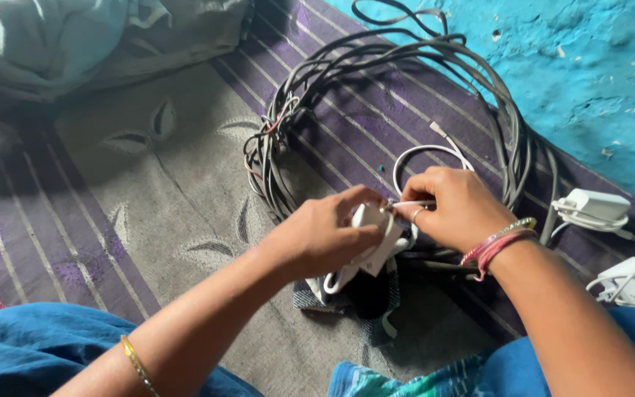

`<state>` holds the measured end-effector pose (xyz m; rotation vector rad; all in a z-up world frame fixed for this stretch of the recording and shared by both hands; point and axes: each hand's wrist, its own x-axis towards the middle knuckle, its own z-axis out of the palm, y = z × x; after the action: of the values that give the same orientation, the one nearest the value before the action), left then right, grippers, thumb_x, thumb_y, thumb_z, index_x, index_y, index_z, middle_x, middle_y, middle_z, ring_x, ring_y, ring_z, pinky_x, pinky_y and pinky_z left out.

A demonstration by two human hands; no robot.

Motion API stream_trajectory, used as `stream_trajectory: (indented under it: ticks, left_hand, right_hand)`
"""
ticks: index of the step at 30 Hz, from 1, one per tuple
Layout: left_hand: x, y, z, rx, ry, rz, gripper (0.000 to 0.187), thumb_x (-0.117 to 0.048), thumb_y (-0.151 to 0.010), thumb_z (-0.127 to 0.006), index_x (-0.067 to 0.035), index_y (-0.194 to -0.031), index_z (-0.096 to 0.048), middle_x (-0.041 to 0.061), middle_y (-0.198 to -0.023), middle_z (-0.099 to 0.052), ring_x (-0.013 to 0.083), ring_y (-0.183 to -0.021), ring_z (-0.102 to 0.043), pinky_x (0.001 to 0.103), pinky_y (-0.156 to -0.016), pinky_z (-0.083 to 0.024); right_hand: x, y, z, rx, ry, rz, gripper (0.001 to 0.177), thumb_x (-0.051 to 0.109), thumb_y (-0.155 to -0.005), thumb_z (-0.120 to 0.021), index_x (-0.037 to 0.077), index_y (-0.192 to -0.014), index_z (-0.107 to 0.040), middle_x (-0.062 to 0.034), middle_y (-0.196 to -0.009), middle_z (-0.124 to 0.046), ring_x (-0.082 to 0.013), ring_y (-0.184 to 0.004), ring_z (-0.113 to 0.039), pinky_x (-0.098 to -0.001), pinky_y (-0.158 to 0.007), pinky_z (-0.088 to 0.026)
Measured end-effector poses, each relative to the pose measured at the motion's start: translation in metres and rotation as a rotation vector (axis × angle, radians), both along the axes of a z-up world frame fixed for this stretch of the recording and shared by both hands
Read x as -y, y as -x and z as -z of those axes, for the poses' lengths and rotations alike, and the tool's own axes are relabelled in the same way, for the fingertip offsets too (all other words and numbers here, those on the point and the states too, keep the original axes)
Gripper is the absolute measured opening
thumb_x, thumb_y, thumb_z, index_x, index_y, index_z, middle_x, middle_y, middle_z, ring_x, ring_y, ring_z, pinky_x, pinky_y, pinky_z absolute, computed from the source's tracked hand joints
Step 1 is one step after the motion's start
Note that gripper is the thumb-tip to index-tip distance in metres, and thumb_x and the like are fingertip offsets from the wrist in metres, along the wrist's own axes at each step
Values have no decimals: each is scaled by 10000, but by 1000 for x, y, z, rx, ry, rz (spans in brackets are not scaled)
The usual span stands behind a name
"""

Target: The person wipes a white phone charger and its cable with a small checkered cloth, then wraps the cable around the charger. The person repeats the wiping and wrapping process on the same charger multiple times.

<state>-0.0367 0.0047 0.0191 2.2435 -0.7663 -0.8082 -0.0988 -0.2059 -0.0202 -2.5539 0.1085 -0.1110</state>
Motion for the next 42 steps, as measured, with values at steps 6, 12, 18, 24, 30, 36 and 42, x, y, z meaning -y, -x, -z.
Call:
stream_trajectory:
  ticks: [6, 12, 18, 24, 30, 36, 42]
  left_hand:
    - [1, -2, 14, 138, 49, 64, 561, -409, -795, -634, -225, -1324, -623, 162, -1008, -767, 310, -927, -760, 410, -827, -578]
    - [6, -11, 22, 253, 9, -140, 480, -374, -850, -606, -156, -1277, -638, 201, -1014, -750, 366, -966, -727, 451, -857, -563]
    - [6, -28, 29, 131, 17, -388, 546, -386, -914, -585, -44, -1332, -507, 276, -1087, -717, 345, -956, -747, 424, -863, -579]
    - [5, -37, 37, -513, 465, -680, 414, -233, -947, -557, -35, -1283, -419, 204, -1109, -660, 256, -893, -715, 363, -772, -643]
    - [-3, -43, 46, -788, 657, -632, 356, -232, -962, -480, 1, -1222, -551, 139, -1026, -679, 215, -860, -721, 319, -765, -638]
    - [-11, -42, 40, -1036, 725, -783, 359, -258, -1026, -471, 37, -1227, -515, 147, -1001, -627, 208, -851, -688, 295, -778, -614]
    - [-11, -23, 17, -969, 581, -389, 457, -343, -988, -476, -59, -1345, -508, 109, -967, -661, 142, -787, -612, 278, -727, -568]
  right_hand:
    - [-4, 0, -4, -32, -78, 83, 217, 260, -773, -810, 60, -851, -782, -114, -792, -763, -224, -729, -762, -362, -694, -576]
    - [-14, -5, -14, -32, -97, 96, 251, 293, -851, -770, 43, -840, -777, -104, -682, -735, -188, -602, -708, -347, -612, -542]
    - [-33, -5, -18, -236, -488, 11, 314, 260, -983, -560, 29, -850, -725, -54, -591, -703, -126, -488, -629, -301, -486, -514]
    - [-42, 3, -16, -408, -538, -34, 382, 289, -1001, -515, 10, -821, -704, -59, -606, -719, -114, -522, -674, -282, -520, -541]
    - [-34, 3, -6, -424, -665, -121, 343, 262, -1022, -497, 17, -910, -710, -70, -679, -749, -108, -594, -674, -265, -572, -549]
    - [-24, 6, 9, -329, -429, -29, 271, 203, -965, -555, 56, -1050, -766, -40, -887, -831, -150, -771, -799, -305, -718, -620]
    - [-6, 8, 12, -269, -113, -85, 266, 183, -841, -687, 131, -1095, -748, -117, -985, -801, -266, -929, -789, -375, -824, -583]
